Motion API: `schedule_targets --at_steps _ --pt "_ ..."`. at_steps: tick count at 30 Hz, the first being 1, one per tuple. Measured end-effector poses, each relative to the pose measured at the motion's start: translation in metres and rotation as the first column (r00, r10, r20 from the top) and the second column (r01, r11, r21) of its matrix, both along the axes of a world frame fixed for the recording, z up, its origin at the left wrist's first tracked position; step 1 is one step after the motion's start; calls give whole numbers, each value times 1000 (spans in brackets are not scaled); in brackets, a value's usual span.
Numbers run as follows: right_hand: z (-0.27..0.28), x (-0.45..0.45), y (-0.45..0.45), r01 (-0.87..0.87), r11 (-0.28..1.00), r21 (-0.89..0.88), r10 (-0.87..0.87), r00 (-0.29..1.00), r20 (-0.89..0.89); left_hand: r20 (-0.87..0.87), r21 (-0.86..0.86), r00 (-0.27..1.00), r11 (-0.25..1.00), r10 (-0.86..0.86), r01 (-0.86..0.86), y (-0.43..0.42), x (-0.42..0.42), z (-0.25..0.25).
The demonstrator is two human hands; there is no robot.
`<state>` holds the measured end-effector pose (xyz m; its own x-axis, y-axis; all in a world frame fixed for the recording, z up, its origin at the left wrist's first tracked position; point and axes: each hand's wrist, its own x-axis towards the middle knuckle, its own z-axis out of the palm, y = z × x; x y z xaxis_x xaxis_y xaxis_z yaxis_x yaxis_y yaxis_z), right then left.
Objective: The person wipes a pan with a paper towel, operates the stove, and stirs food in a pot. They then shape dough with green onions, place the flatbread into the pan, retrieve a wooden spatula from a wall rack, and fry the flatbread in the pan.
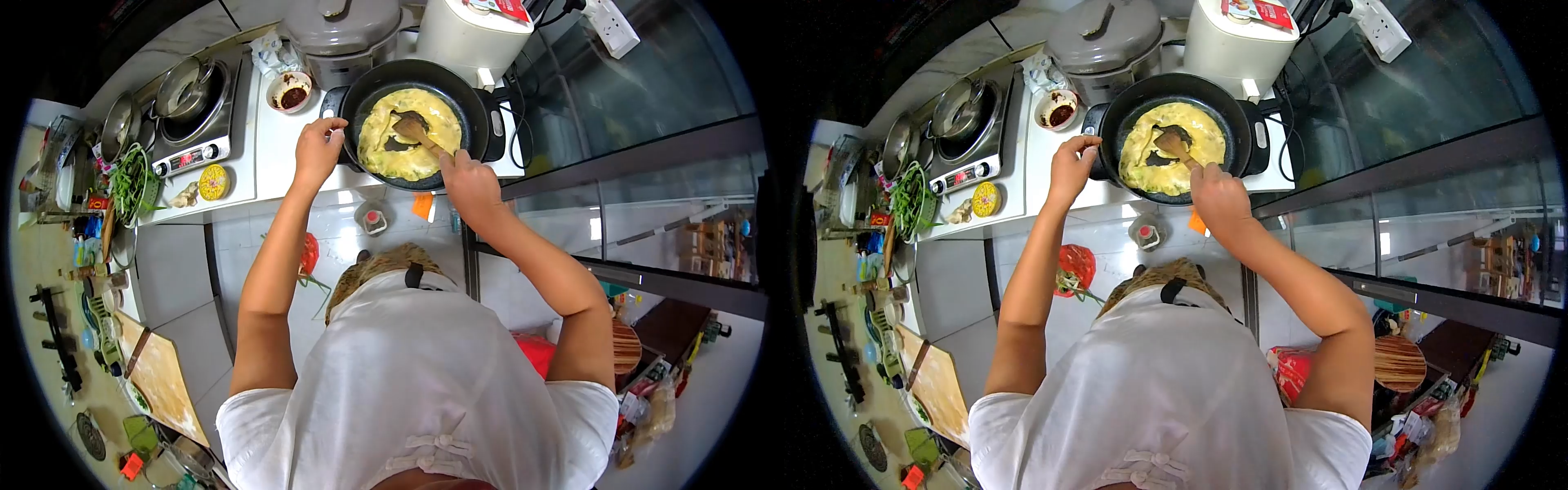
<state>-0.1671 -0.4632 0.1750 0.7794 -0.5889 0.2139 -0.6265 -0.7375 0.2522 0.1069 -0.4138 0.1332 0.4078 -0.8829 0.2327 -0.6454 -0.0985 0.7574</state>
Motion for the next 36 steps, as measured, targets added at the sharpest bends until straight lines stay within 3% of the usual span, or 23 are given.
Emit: schedule_targets --at_steps 8,14,20,25,28,31,36 --pt "-5 4 -5 -71 996 -50 70 997 -26 -60 56 998 998 -15 18 4 1 2" --pt "-8 1 -8 -66 997 -48 63 997 -51 -28 -6 999 1000 26 -26 5 4 4" --pt "-11 12 -10 -113 992 -48 113 993 11 209 7 976 998 -58 57 -16 0 -1" --pt "-13 12 -18 -106 994 22 105 993 44 463 18 883 997 -72 71 -44 1 -8" --pt "-15 8 -22 -94 989 112 80 990 120 555 191 812 978 -183 90 -60 -1 -13" --pt "-27 9 -28 -84 987 134 63 986 154 680 321 662 940 -316 119 -74 -2 -25" --pt "-37 7 -39 -89 986 144 62 981 182 652 546 506 813 -565 203 -83 -10 -35"
